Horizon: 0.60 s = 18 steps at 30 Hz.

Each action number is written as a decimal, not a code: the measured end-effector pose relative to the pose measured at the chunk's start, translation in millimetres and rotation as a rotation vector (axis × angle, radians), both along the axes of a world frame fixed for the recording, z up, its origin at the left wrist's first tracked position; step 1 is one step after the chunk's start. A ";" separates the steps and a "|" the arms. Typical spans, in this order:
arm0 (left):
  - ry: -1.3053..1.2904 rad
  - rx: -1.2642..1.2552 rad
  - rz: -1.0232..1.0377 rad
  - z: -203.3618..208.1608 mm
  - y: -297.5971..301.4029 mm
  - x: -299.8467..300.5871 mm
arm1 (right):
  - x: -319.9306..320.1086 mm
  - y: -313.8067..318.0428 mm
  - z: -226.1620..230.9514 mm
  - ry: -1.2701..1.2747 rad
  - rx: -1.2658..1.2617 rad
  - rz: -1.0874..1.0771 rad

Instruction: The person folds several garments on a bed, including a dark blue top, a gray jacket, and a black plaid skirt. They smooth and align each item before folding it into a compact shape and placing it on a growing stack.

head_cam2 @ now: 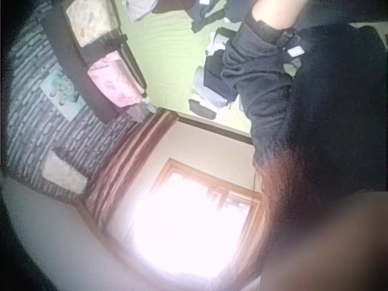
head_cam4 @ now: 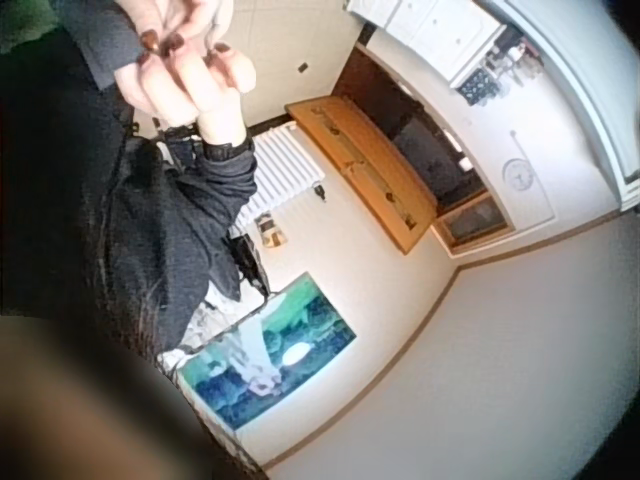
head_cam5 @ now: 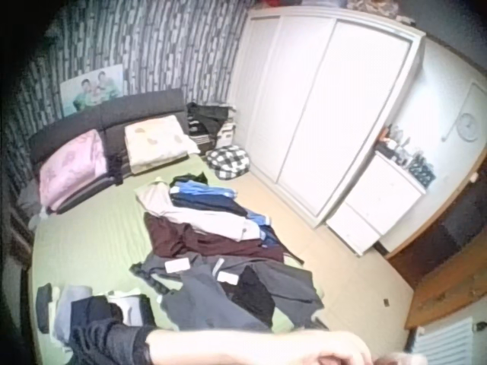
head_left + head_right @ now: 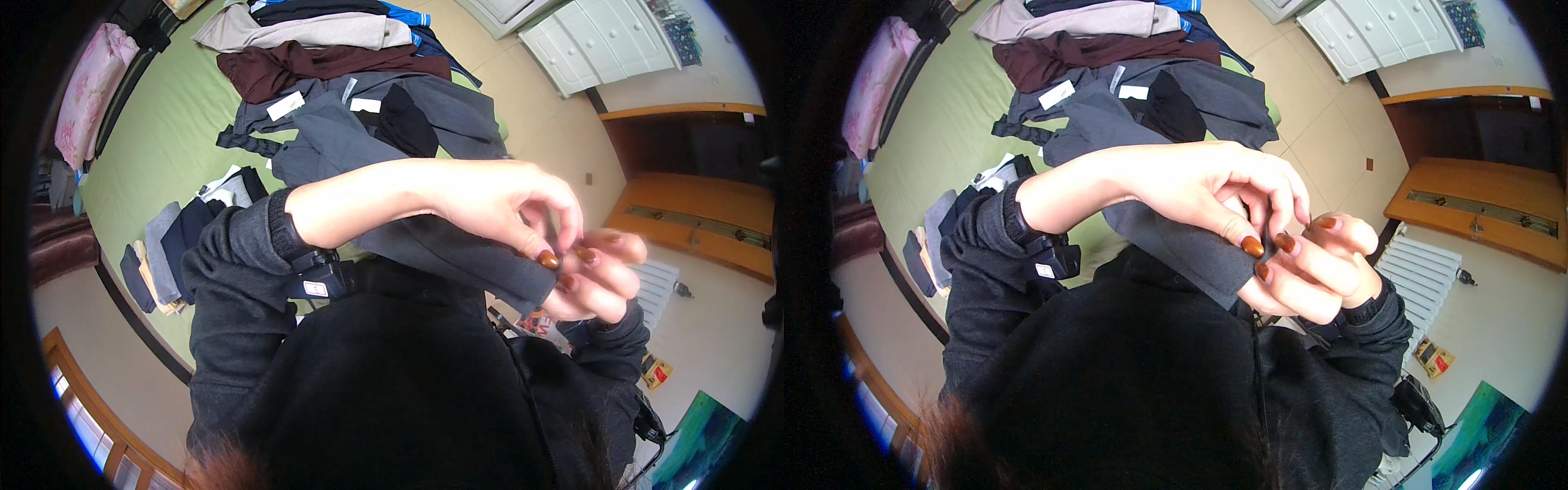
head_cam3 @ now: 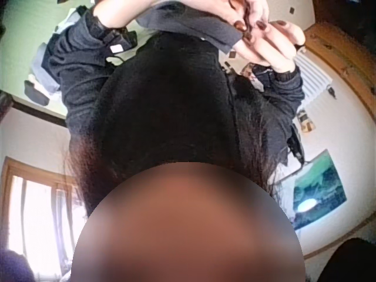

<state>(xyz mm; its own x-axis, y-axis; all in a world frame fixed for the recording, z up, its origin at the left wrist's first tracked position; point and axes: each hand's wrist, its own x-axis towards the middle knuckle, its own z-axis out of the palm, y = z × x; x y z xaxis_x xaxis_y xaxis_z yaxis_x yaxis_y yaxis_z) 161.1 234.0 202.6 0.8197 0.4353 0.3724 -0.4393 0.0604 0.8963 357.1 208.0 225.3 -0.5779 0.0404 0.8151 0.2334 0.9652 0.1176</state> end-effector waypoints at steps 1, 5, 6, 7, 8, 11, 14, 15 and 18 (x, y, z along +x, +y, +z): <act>-0.024 -0.055 -0.011 -1.4 -0.1 1.8 | 1.1 4.0 2.2 -0.062 0.225 0.018; 0.026 0.036 0.115 -5.1 2.0 5.7 | 0.8 6.4 15.5 -0.226 0.229 0.029; 0.014 0.009 0.072 -5.5 2.3 6.1 | -1.3 6.6 16.4 -0.212 0.217 0.019; 0.043 -0.038 0.037 -5.9 2.4 6.5 | -3.6 6.6 16.6 -0.198 0.204 0.009; 0.023 -0.064 0.001 -6.4 2.2 6.8 | -6.0 7.2 16.0 -0.183 0.192 -0.001; 0.035 -0.049 0.043 -8.4 1.1 8.7 | -10.9 7.4 16.3 -0.146 0.210 0.038; 0.034 0.122 0.139 -10.3 1.5 11.1 | -6.6 5.2 28.5 -0.293 0.069 0.080; 0.026 0.184 0.178 -10.2 2.7 10.5 | -3.6 3.5 34.2 -0.361 0.000 0.089; 0.057 0.365 0.320 -6.0 10.0 3.5 | 5.3 0.7 48.7 -0.501 -0.158 -0.052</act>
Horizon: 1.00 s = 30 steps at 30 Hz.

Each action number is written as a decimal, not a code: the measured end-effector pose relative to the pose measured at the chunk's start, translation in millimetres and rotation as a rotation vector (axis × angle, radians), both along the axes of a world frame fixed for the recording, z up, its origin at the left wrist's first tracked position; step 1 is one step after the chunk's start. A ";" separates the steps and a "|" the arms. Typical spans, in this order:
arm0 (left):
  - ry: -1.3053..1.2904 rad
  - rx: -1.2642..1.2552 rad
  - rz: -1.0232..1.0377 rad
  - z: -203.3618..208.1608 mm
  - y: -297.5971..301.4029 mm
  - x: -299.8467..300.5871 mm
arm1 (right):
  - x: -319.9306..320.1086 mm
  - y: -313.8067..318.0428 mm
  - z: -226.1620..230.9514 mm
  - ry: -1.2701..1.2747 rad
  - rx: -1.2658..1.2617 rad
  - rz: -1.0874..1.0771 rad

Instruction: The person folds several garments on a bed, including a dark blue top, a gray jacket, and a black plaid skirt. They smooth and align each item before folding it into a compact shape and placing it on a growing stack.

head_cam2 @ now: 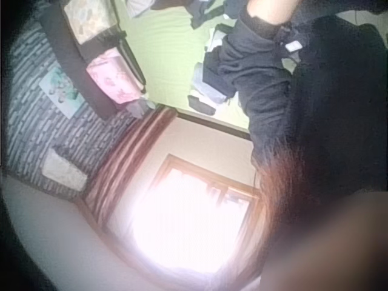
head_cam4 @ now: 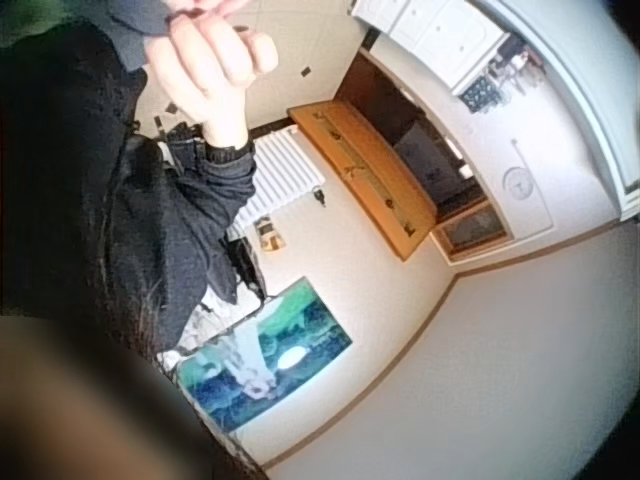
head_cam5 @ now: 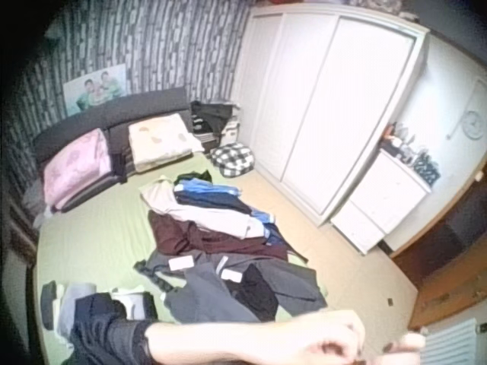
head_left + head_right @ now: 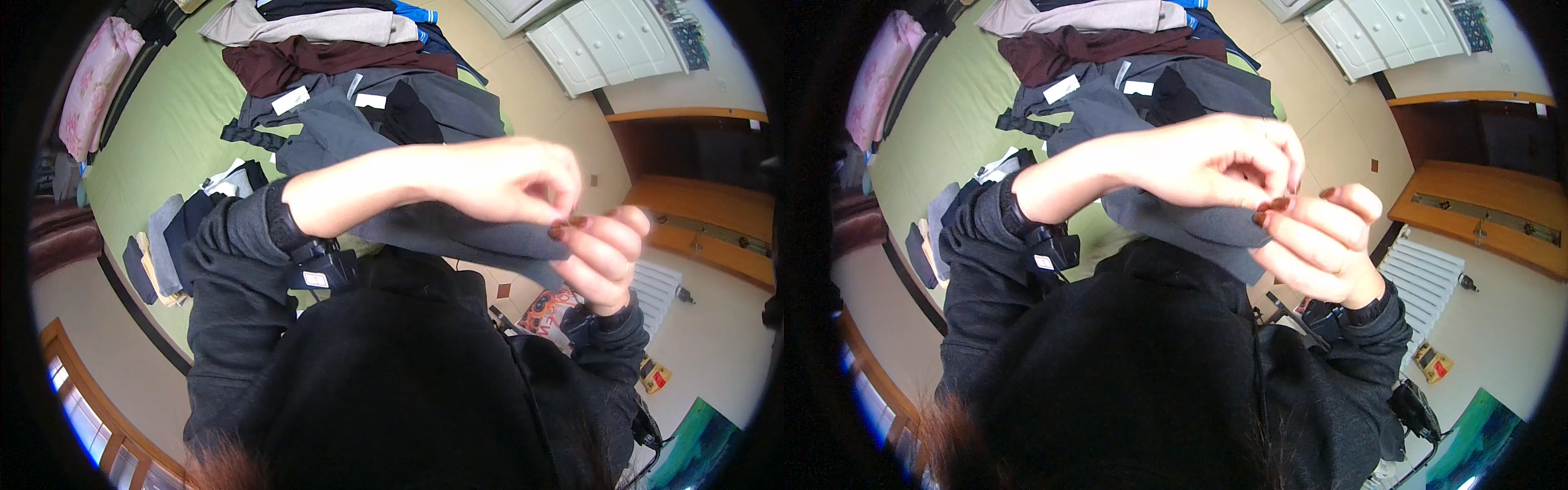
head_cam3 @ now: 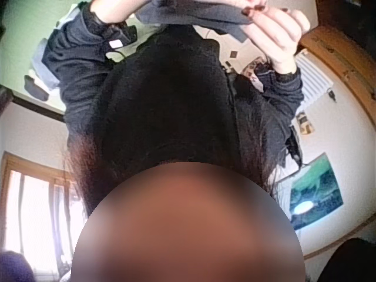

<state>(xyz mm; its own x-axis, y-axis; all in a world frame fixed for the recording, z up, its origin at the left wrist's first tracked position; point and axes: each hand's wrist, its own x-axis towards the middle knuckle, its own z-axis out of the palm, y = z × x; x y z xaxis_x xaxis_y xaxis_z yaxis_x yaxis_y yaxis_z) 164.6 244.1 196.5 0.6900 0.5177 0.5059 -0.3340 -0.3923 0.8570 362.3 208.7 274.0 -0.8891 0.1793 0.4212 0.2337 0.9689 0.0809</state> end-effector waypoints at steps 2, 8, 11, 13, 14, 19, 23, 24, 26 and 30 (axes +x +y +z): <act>0.056 -0.137 -0.010 6.4 7.8 -11.8 | 2.4 5.3 -1.3 0.051 -0.102 0.042; 0.203 -0.133 -0.037 32.2 26.0 -41.8 | 0.9 22.9 -22.7 0.312 -0.388 -0.096; 0.318 0.198 0.171 38.9 35.8 -55.8 | 5.3 26.2 -18.9 0.200 -0.541 -0.160; 0.463 0.219 0.298 36.8 44.6 -66.3 | 10.4 31.1 -12.1 0.158 -0.564 -0.177; 0.476 0.273 0.348 33.5 48.8 -70.8 | 13.4 36.3 -8.4 0.163 -0.547 -0.191; 0.937 0.233 0.298 11.0 60.1 -88.2 | 30.4 56.2 3.7 0.270 -0.665 -0.126; 0.550 -0.292 0.151 9.0 63.1 -112.1 | 38.2 65.6 0.9 0.239 -0.711 -0.150; 0.547 -0.310 0.102 11.0 65.9 -118.0 | 38.8 66.7 -0.9 0.221 -0.702 -0.149; 0.533 -0.341 0.064 12.7 68.7 -123.3 | 38.8 68.6 -3.9 0.194 -0.704 -0.162; 0.472 -0.365 0.062 13.1 71.9 -121.4 | 36.0 72.8 -5.8 0.183 -0.730 -0.187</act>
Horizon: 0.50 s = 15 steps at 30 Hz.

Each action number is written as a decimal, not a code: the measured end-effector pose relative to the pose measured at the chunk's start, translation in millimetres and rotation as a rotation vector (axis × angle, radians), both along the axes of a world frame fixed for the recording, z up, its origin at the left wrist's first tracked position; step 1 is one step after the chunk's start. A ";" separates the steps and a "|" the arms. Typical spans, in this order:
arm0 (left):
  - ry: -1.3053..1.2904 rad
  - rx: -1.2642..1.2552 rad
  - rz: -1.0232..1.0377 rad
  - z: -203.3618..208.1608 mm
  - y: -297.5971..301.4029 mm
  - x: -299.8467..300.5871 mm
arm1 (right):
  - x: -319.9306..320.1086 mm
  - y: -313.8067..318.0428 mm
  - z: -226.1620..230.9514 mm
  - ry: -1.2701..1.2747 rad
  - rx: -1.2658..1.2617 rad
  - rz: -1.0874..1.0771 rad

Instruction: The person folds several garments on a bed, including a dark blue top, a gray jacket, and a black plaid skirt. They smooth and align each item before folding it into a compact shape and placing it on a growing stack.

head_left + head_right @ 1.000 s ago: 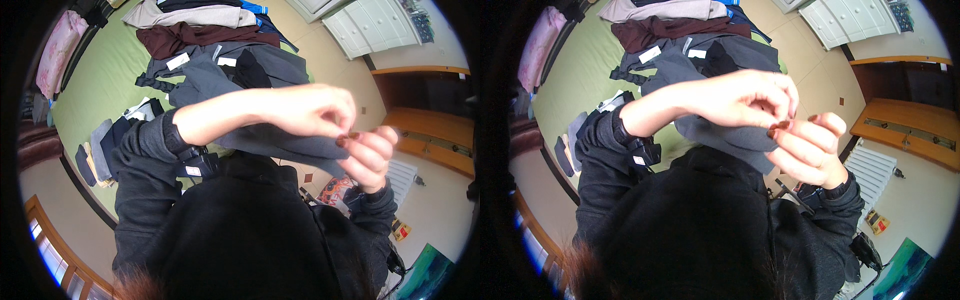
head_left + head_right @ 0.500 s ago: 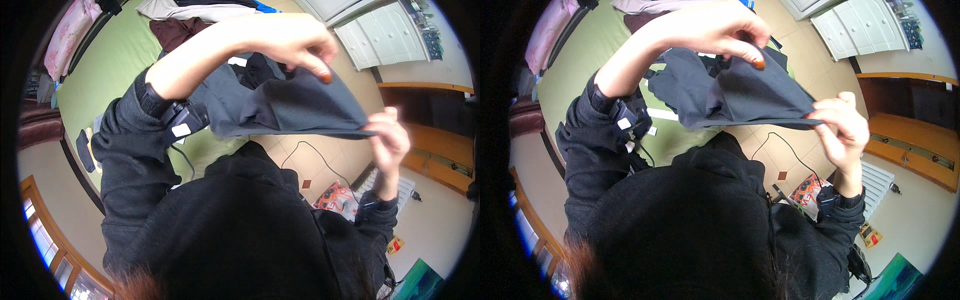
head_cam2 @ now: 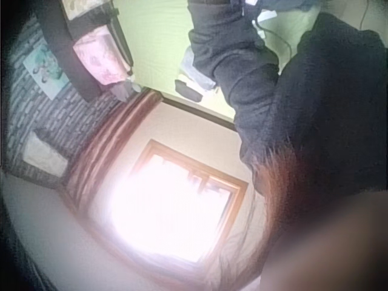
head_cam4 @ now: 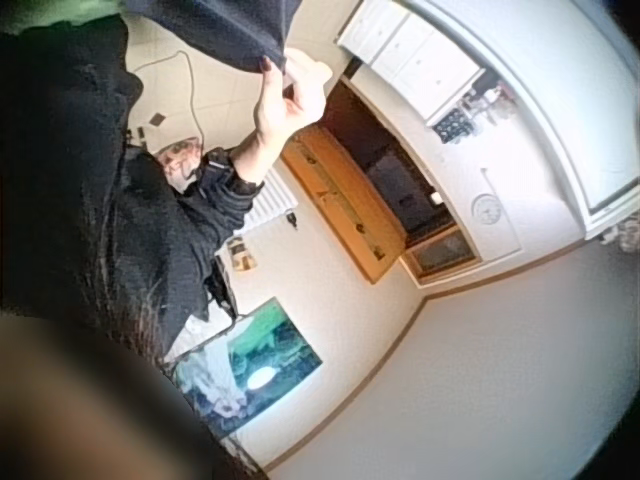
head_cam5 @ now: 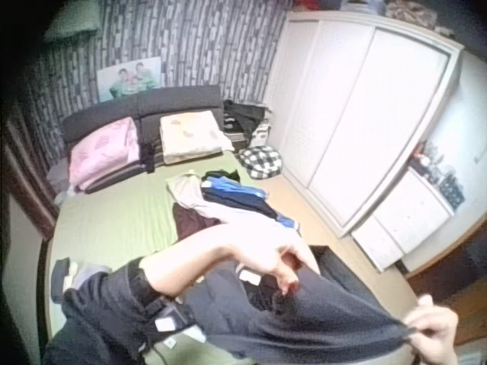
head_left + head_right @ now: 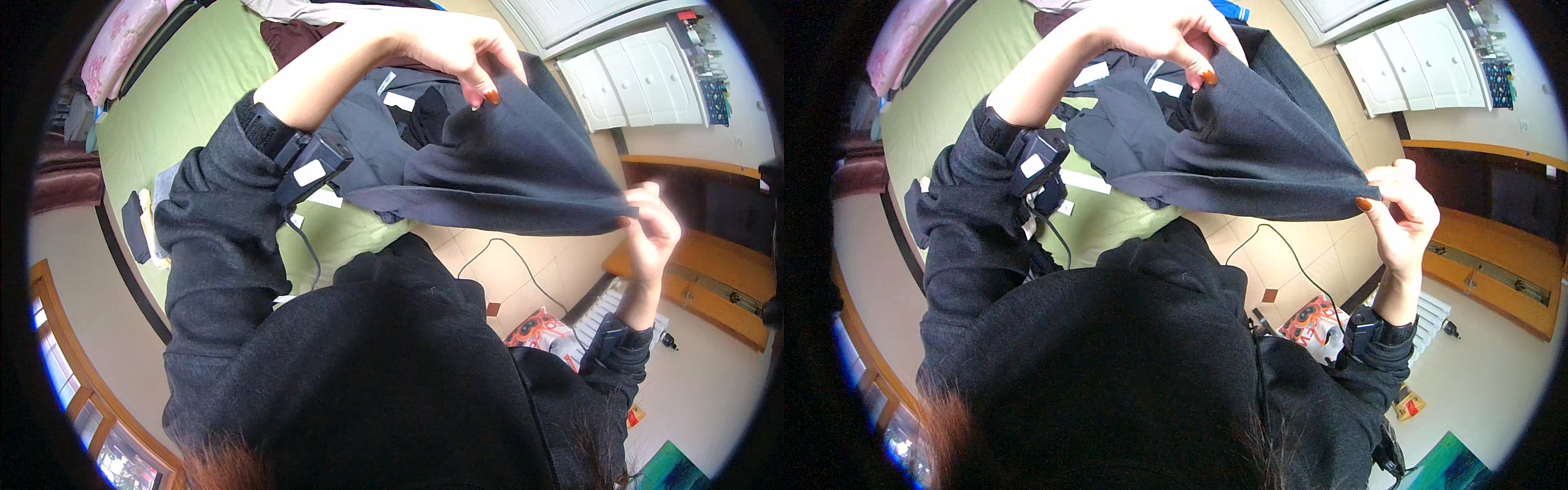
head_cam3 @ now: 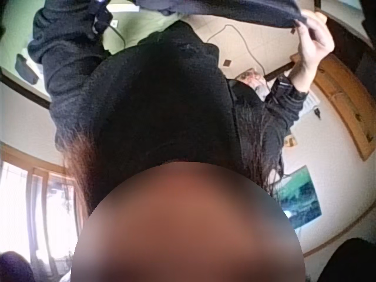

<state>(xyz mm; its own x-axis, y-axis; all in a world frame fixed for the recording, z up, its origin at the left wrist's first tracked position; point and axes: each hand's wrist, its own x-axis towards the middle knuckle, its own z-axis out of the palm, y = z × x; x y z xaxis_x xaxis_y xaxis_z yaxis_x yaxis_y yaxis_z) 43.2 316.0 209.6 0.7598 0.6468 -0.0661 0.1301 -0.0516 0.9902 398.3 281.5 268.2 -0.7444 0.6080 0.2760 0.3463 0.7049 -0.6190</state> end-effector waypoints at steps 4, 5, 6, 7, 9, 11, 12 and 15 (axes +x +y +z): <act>0.109 -0.081 0.130 0.7 6.6 1.7 | -3.3 5.5 2.3 -0.025 0.052 0.038; 0.060 -0.094 0.108 -1.0 7.5 2.0 | -4.0 6.8 3.2 -0.037 0.071 0.047; 0.015 -0.067 0.086 -3.0 9.1 1.5 | -4.9 7.9 3.7 -0.042 0.085 0.058; -0.031 -0.041 0.064 -5.8 10.0 1.1 | -5.8 8.9 4.2 -0.046 0.099 0.069; -0.045 0.123 0.075 -12.7 10.6 2.4 | -7.9 10.2 4.4 -0.044 0.110 0.081; 0.022 0.396 0.142 -17.0 8.8 6.2 | -10.0 11.0 4.3 -0.029 0.100 0.084; 0.076 0.412 0.161 -16.0 7.2 7.7 | -10.9 11.3 4.3 -0.035 0.109 0.076; 0.191 0.450 0.255 -0.2 2.5 11.2 | -12.4 13.0 5.2 -0.072 0.130 0.054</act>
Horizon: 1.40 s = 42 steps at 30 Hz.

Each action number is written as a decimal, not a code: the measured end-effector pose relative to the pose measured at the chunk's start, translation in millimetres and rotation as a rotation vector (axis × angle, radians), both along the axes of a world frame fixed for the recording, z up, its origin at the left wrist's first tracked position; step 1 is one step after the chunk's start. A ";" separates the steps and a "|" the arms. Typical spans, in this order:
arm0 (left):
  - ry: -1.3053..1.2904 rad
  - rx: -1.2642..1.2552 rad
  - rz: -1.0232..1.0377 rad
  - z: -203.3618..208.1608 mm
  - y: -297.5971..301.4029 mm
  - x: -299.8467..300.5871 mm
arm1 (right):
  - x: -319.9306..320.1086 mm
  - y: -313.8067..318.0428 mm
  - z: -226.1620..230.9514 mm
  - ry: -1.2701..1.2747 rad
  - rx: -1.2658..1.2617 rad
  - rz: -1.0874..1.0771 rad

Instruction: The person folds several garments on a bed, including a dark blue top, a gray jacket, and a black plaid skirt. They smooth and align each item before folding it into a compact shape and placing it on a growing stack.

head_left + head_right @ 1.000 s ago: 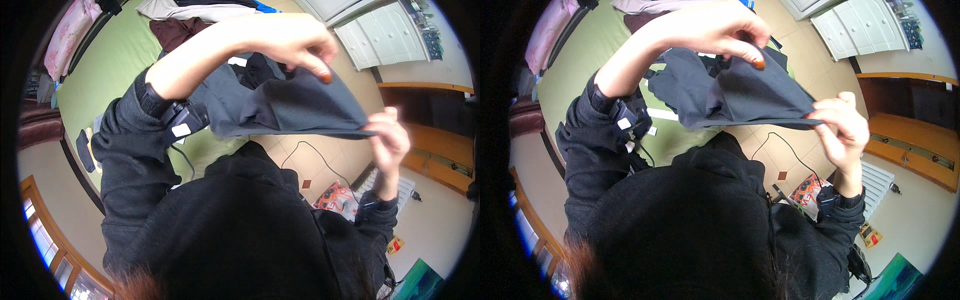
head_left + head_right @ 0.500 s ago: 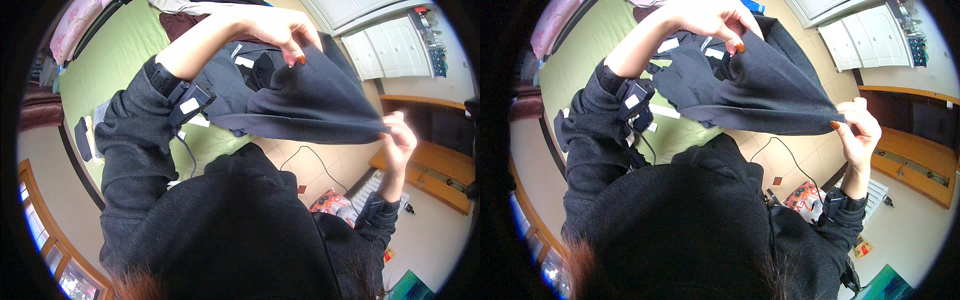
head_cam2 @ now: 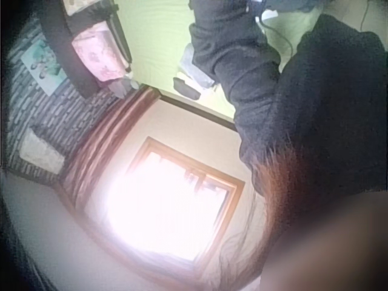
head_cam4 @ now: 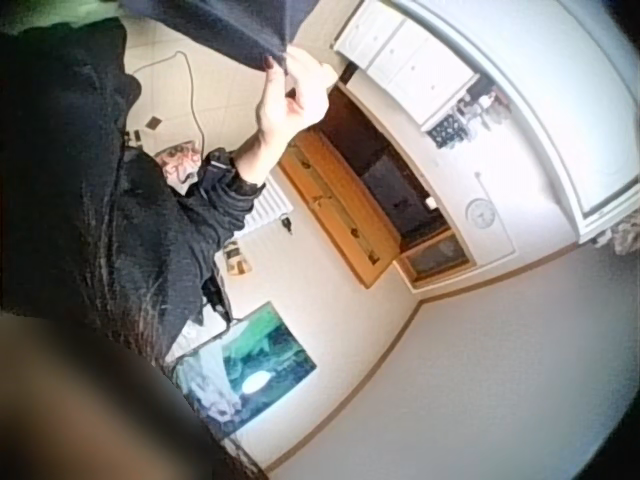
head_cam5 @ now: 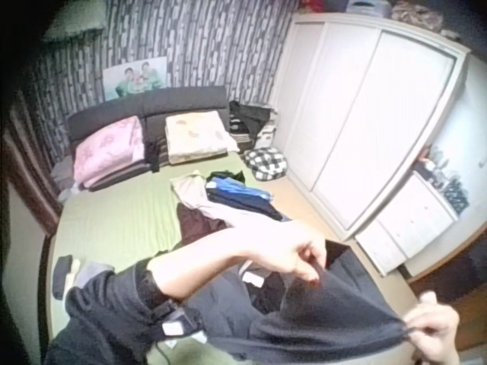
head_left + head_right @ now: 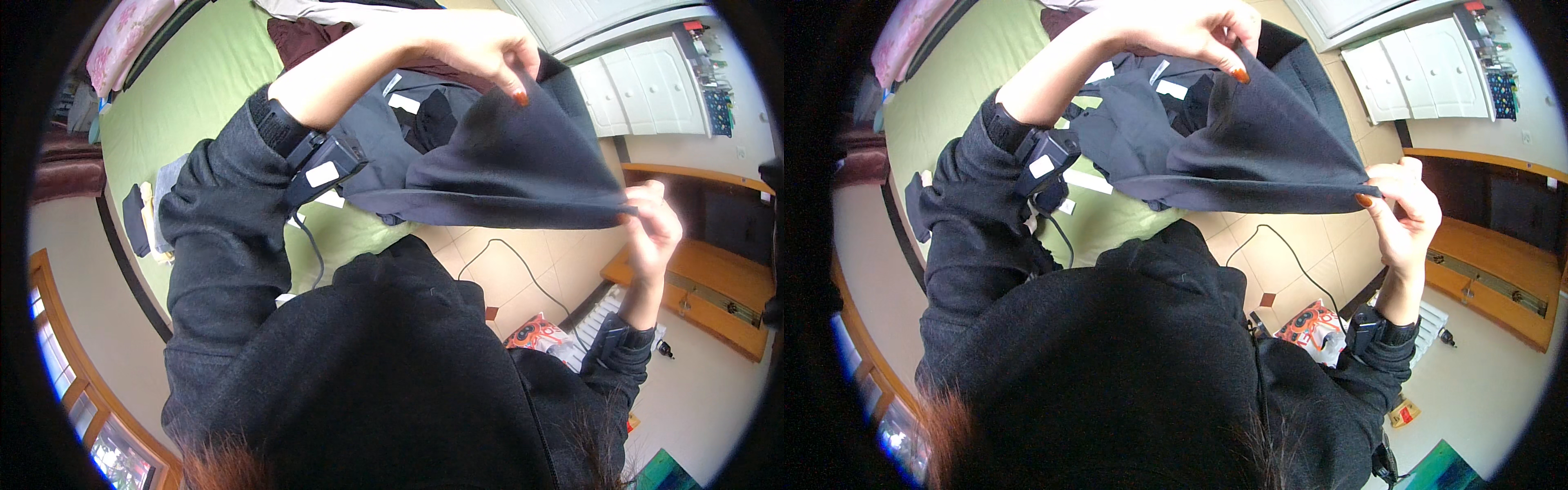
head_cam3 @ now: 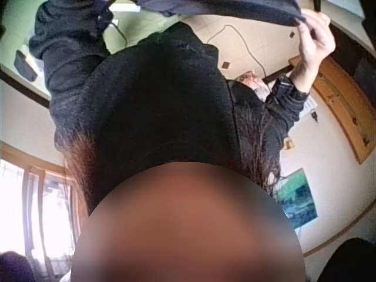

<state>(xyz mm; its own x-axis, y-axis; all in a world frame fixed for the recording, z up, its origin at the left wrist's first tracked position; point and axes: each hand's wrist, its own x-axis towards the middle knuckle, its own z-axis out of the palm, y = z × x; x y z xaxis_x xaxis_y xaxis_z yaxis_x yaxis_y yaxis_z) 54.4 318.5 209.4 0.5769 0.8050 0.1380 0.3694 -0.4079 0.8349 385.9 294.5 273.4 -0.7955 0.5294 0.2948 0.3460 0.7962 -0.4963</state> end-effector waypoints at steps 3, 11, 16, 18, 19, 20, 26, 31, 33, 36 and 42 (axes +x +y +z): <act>0.222 0.162 -0.124 28.6 -3.0 -10.9 | 0.8 2.1 1.5 -0.043 0.019 -0.009; 0.266 0.709 0.090 -8.5 10.8 -26.1 | 4.4 6.6 4.1 -0.071 0.031 0.030; 0.339 0.392 0.243 -10.8 24.4 -37.8 | -0.6 10.4 4.1 -0.102 0.048 0.051; 0.360 0.442 0.278 -6.9 23.2 -39.2 | -2.7 10.9 3.7 -0.097 0.032 0.048; 0.339 0.466 0.317 -5.6 22.1 -38.9 | -3.3 10.9 4.2 -0.094 0.023 0.046; 0.318 0.488 0.355 -5.0 20.5 -38.2 | -3.4 10.8 5.0 -0.107 0.034 0.063; 0.007 0.680 0.186 17.7 -2.3 -34.2 | 8.3 9.5 21.5 -0.297 0.125 0.029; -0.050 0.200 0.041 50.0 -37.6 -38.7 | 17.9 8.3 17.6 -0.366 0.356 -0.118; -0.048 0.204 0.099 43.5 -29.9 -28.4 | 17.5 9.9 9.0 -0.371 0.383 -0.163; 0.034 0.290 0.193 15.2 -17.9 -14.8 | 14.8 12.9 -0.9 -0.345 0.434 -0.157; 0.375 0.514 0.111 -18.2 -25.9 -25.9 | 14.4 10.2 7.8 -0.267 0.359 -0.101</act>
<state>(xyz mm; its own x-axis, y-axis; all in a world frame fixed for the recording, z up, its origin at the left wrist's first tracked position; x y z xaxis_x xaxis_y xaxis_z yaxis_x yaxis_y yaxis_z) 28.6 292.7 191.2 0.5776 0.7478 0.3274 0.6613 -0.6638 0.3493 400.3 304.7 281.2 -0.8184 0.5099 0.2649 0.5088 0.8573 -0.0783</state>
